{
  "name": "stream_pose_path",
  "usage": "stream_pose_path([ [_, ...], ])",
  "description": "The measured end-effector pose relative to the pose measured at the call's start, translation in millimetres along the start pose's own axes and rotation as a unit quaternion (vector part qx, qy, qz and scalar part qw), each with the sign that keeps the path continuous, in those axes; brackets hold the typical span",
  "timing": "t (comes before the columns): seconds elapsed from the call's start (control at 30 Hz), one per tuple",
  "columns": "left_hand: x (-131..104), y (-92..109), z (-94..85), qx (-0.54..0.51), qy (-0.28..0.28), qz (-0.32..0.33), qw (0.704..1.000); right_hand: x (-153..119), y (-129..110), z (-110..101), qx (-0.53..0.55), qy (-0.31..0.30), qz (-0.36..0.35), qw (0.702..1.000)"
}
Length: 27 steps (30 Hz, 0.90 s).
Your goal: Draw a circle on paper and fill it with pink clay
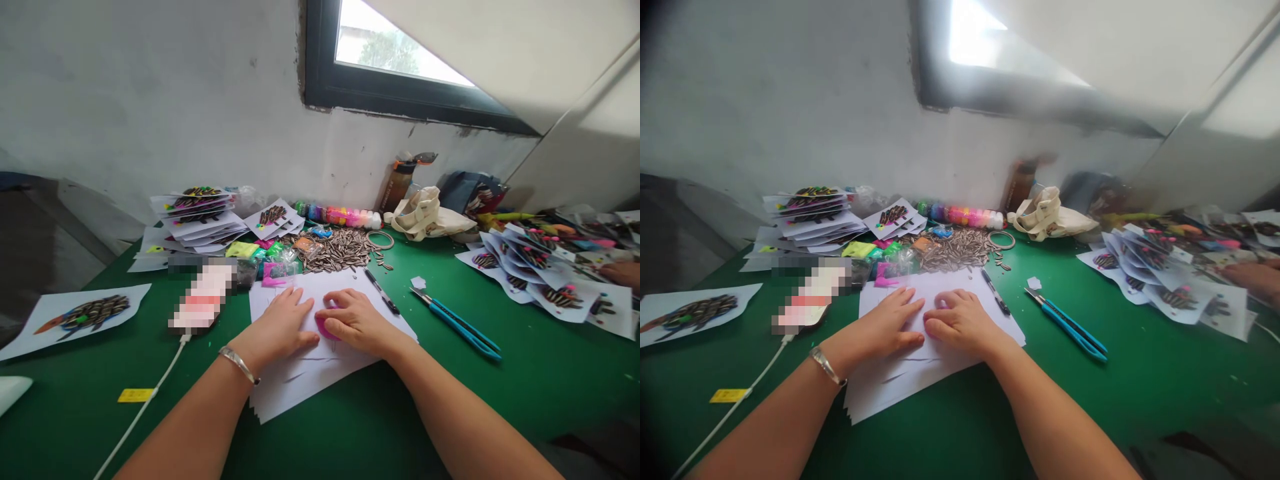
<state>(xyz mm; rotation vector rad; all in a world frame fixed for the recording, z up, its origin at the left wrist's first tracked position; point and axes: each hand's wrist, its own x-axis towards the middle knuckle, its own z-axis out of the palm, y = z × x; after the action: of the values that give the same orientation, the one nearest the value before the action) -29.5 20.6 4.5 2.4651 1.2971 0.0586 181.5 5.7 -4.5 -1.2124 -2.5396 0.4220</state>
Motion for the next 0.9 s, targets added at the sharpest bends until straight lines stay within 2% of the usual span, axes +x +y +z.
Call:
stream_pose_path([
  [0.43,0,-2,3.5,0.012,0.004,0.015,1.0,-6,-1,-4,-0.003,-0.004,-0.043,0.999],
  [0.9,1,-3,3.7,0.02,-0.012,-0.006,1.0,-11,1,-7,0.01,-0.034,-0.042,0.999],
])
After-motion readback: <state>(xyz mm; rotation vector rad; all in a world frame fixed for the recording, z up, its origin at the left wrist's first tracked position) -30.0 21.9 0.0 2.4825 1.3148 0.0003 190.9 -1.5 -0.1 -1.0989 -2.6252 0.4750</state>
